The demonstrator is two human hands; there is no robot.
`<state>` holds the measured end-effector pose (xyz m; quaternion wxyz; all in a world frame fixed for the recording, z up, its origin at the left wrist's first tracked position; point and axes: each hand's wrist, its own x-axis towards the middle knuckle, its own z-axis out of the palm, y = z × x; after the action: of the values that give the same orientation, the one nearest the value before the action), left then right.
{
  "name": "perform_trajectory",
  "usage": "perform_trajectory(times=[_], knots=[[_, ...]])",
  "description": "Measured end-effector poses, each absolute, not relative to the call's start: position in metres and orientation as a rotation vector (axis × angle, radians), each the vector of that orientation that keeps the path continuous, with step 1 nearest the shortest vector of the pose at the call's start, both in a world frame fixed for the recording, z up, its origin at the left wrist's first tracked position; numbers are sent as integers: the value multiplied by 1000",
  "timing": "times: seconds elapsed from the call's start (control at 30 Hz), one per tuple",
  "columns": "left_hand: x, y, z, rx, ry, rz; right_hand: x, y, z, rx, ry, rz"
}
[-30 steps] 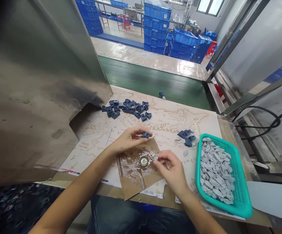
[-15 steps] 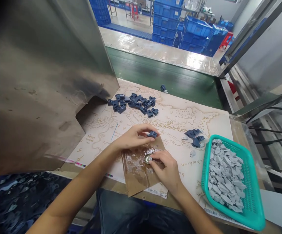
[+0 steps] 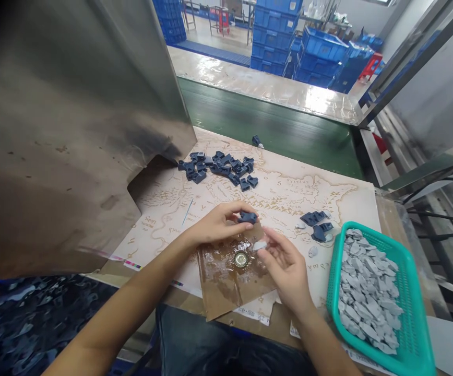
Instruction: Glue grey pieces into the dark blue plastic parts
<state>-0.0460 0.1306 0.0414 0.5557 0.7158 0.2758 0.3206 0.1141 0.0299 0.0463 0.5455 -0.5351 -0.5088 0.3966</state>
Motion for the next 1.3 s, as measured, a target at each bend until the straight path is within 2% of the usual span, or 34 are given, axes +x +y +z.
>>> perform_trajectory(times=[0.17,0.3,0.67,1.3], knots=[[-43,122,46,1634,650,772,116,44,64,-1100,-818,1055],[-39,118,43,1503,573,791,116,48,59,-1057,-744,1037],[-33,114,35,1461,467,942,126,34,51,-1112,-1185,641],[-36,115,40,1718,417,1098,118,32,55,-1192,-1270,636]])
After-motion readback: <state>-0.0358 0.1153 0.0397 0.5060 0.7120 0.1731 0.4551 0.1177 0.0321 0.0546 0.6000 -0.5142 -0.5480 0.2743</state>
